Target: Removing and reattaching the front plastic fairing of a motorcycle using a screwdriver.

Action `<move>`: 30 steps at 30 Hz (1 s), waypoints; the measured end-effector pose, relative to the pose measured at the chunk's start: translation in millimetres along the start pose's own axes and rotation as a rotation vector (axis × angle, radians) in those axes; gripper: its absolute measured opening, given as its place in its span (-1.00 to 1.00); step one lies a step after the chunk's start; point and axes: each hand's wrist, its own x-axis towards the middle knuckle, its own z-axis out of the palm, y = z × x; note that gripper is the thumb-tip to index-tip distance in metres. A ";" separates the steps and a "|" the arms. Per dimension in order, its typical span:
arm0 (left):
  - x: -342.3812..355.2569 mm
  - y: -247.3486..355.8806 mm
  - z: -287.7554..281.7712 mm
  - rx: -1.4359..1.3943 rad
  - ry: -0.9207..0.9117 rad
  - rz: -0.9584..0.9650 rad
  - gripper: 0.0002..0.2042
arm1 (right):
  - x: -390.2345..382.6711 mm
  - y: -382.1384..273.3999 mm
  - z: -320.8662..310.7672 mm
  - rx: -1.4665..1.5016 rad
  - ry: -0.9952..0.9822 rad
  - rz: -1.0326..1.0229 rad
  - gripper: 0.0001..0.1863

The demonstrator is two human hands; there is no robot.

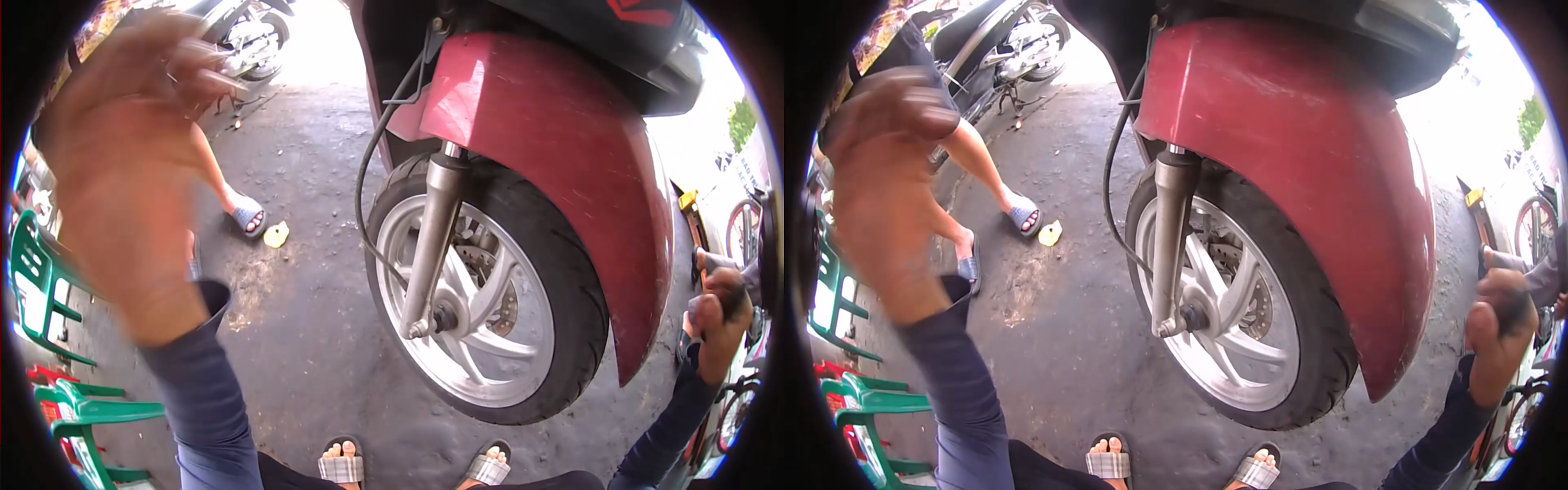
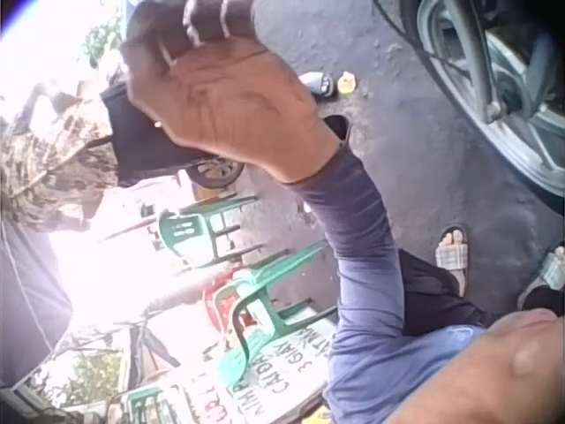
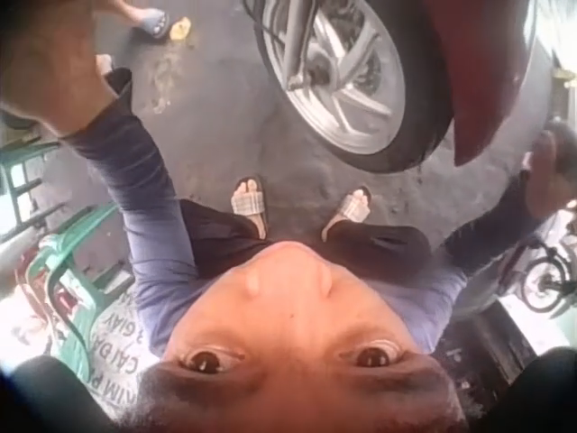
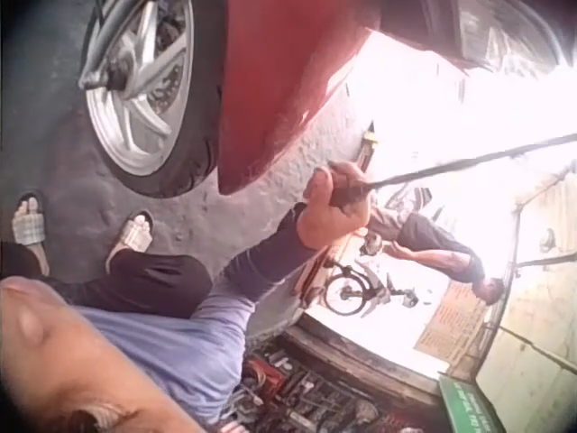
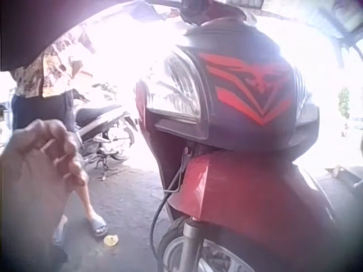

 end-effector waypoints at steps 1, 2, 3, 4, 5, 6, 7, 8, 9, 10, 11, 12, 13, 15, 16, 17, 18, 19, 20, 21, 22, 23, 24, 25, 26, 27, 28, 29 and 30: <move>-1.9 -30.2 -2.9 -0.031 -0.057 -0.270 -0.69 | 6.7 -3.6 10.6 -0.157 -0.046 -0.097 -0.66; -2.3 -44.9 14.0 0.005 -0.138 -0.477 -0.68 | 13.0 -18.6 31.2 -0.202 -0.041 0.020 -0.61; -5.4 -44.7 28.6 0.072 -0.195 -0.679 -0.66 | 16.9 -35.1 56.5 -0.158 -0.056 0.006 -0.61; -5.5 -55.2 43.0 0.076 -0.195 -0.683 -0.66 | 19.4 -52.0 71.8 -0.219 -0.112 -0.114 -0.60; -7.1 -68.6 59.8 -0.144 -0.167 -0.645 -0.66 | 21.0 -64.0 83.2 -0.286 -0.167 -0.224 -0.59; -6.4 -73.9 69.7 -0.350 -0.132 -0.600 -0.65 | 25.1 -75.2 93.9 -0.332 -0.151 -0.321 -0.57; 1.1 -76.6 73.0 -0.345 -0.131 -0.598 -0.65 | 31.0 -86.5 101.1 -0.380 -0.132 -0.425 -0.56; 11.2 -82.7 77.0 -0.482 -0.068 -0.526 -0.67 | 34.6 -94.7 104.8 -0.385 -0.129 -0.425 -0.56; 18.8 -85.1 82.6 -0.613 -0.002 -0.453 -0.68 | 38.4 -102.3 107.4 -0.438 -0.145 -0.306 -0.62; 24.7 -81.8 93.2 -0.635 0.097 -0.443 -0.72 | 41.7 -109.6 109.0 -0.490 -0.160 -0.184 -0.65; 26.7 -81.2 90.8 -0.634 0.096 -0.442 -0.72 | 48.4 -116.2 108.7 -0.514 -0.220 -0.224 -0.66; 29.9 -80.8 84.3 -0.695 0.028 -0.427 -0.80 | 51.7 -113.4 119.1 -0.458 -0.103 -0.283 -0.67; 33.7 -83.5 80.4 -0.759 -0.041 -0.412 -0.86 | 53.4 -110.0 128.1 -0.403 0.014 -0.340 -0.68; 37.6 -95.2 79.2 -0.619 0.102 -0.393 -0.89 | 54.1 -113.0 127.1 -0.457 -0.031 -0.349 -0.71; 37.8 -92.1 82.5 -0.642 0.181 -0.433 -0.90 | 51.5 -109.4 126.7 -0.471 -0.017 -0.361 -0.71; 38.1 -90.3 84.0 -0.666 0.260 -0.473 -0.91 | 50.1 -106.9 126.8 -0.485 -0.003 -0.373 -0.71; 38.6 -90.5 83.7 -0.664 0.260 -0.470 -0.91 | 50.2 -105.7 127.3 -0.483 -0.003 -0.376 -0.71; 38.8 -90.6 82.7 -0.635 0.239 -0.458 -0.92 | 49.5 -105.0 128.4 -0.470 0.005 -0.398 -0.71; 39.4 -90.9 81.4 -0.607 0.217 -0.446 -0.92 | 49.1 -104.8 129.3 -0.457 0.013 -0.419 -0.71; 40.6 -92.2 79.4 -0.605 0.217 -0.445 -0.92 | 49.0 -106.0 129.9 -0.456 0.013 -0.420 -0.71; 41.8 -95.3 76.9 -0.592 0.172 -0.408 -0.93 | 49.4 -107.8 130.2 -0.442 -0.013 -0.364 -0.71; 42.9 -97.4 75.1 -0.579 0.127 -0.371 -0.93 | 49.6 -109.4 130.7 -0.429 -0.039 -0.307 -0.71; 43.6 -98.6 73.9 -0.579 0.129 -0.373 -0.93 | 48.7 -110.4 131.4 -0.429 -0.041 -0.305 -0.71; 44.7 -99.4 73.8 -0.531 0.180 -0.397 -0.94 | 47.0 -111.7 131.1 -0.424 -0.048 -0.307 -0.71; 46.0 -100.1 73.6 -0.482 0.232 -0.421 -0.94 | 46.2 -112.9 130.8 -0.418 -0.056 -0.309 -0.71; 47.4 -100.8 73.6 -0.483 0.231 -0.420 -0.94 | 47.0 -114.3 130.3 -0.420 -0.055 -0.309 -0.71; 47.8 -102.6 74.4 -0.470 0.233 -0.407 -0.95 | 47.5 -115.0 129.7 -0.423 -0.073 -0.299 -0.71; 48.4 -104.2 74.8 -0.457 0.234 -0.394 -0.97 | 48.2 -115.8 129.1 -0.426 -0.091 -0.289 -0.71; 49.3 -105.9 74.6 -0.462 0.233 -0.394 -0.97 | 49.2 -116.5 128.7 -0.430 -0.089 -0.287 -0.71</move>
